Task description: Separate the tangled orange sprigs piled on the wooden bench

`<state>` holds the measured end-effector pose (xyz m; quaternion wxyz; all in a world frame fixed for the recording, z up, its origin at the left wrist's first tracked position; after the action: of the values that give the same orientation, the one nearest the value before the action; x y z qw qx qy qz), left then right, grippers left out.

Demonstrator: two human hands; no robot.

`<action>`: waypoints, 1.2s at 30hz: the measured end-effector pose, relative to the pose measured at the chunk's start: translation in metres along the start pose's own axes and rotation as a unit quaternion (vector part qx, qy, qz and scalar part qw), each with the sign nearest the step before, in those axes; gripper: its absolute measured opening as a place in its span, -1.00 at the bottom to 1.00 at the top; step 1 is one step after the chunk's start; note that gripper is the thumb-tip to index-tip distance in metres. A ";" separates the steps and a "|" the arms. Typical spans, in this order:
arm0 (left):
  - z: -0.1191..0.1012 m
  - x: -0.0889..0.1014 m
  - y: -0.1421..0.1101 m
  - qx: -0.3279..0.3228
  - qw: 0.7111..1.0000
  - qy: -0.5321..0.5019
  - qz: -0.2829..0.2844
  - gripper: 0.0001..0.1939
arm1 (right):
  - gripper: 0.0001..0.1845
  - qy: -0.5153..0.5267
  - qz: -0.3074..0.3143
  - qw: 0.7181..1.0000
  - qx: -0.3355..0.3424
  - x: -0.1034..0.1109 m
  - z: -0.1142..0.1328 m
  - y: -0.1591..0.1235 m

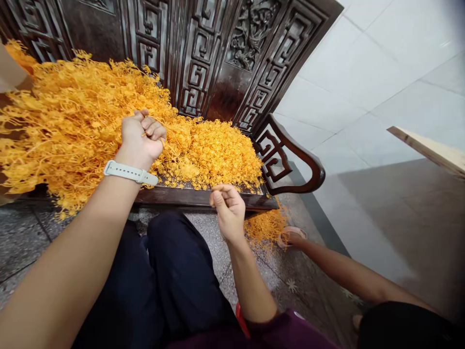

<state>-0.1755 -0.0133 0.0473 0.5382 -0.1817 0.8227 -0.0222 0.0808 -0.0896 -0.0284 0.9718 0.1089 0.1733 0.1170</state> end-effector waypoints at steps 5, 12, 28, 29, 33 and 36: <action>0.006 -0.002 -0.006 0.003 1.000 0.007 0.010 -0.68 | -0.50 -0.087 0.001 0.996 0.029 -0.011 -0.009 0.018; 0.020 -0.011 -0.016 0.007 0.999 0.034 0.001 -0.71 | -0.63 -0.082 0.058 0.994 0.041 -0.054 -0.023 0.040; 0.028 -0.019 -0.025 0.007 1.000 0.020 -0.021 -0.62 | -0.43 0.367 0.059 0.887 -0.273 -0.098 -0.016 -0.046; 0.026 -0.020 -0.024 0.000 1.000 0.009 -0.007 -0.64 | -0.42 0.357 0.063 0.888 -0.281 -0.094 -0.014 -0.054; -0.002 -0.012 -0.018 -0.055 0.998 -0.039 0.019 -0.66 | -0.44 0.278 0.179 0.879 -0.344 -0.081 -0.024 -0.103; -0.027 -0.003 -0.018 -0.071 0.996 -0.039 0.033 -0.62 | -0.63 0.167 0.450 0.808 -0.342 -0.079 -0.022 -0.133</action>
<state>-0.1937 -0.0338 0.0657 0.5562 -0.1926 0.8061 0.0608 0.0257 -0.2331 -0.0572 0.7412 -0.1857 0.2131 0.6089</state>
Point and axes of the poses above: each hand's wrist, its own y-axis towards the middle knuckle, its own x-axis out of the back of the hand, z = x × y, the point moved 4 cm from there along y, towards the middle knuckle, and after that the axes turned 12 degrees about y, right-handed, at the moved point
